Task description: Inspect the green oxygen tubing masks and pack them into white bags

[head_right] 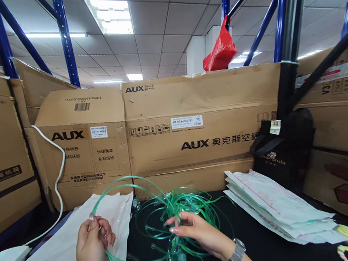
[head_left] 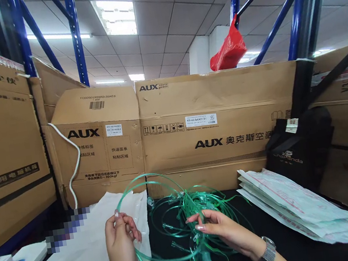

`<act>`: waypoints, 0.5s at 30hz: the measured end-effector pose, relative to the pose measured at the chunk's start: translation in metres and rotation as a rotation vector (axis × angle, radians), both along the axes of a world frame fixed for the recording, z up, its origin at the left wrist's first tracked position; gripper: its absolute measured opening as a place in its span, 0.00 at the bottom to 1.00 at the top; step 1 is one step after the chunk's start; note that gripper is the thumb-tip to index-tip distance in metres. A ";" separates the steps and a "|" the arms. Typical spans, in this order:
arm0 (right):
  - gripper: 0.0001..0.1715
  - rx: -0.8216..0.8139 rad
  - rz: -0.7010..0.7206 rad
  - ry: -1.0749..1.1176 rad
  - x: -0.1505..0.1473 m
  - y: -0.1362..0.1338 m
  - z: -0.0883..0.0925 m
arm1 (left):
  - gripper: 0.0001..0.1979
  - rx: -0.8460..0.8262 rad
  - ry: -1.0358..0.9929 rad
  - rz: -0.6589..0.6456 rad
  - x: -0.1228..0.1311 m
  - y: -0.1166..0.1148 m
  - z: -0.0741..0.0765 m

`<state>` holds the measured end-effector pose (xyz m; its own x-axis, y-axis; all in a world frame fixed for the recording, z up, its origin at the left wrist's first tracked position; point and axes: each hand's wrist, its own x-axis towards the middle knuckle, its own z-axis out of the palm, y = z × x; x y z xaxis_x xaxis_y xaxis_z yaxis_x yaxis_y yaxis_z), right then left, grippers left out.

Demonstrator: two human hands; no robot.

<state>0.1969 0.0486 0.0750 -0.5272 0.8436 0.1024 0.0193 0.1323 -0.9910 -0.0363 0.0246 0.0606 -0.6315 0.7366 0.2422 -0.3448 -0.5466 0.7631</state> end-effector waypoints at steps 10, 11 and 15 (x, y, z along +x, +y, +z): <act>0.07 -0.169 -0.050 0.484 -0.009 0.007 -0.013 | 0.10 -0.095 -0.095 -0.115 -0.005 0.003 0.003; 0.08 -0.181 -0.091 0.545 -0.006 0.009 -0.013 | 0.10 -0.125 -0.086 -0.203 -0.002 0.002 0.003; 0.15 -0.189 -0.218 0.766 0.006 0.018 -0.010 | 0.13 -0.272 -0.136 -0.621 0.009 0.000 0.003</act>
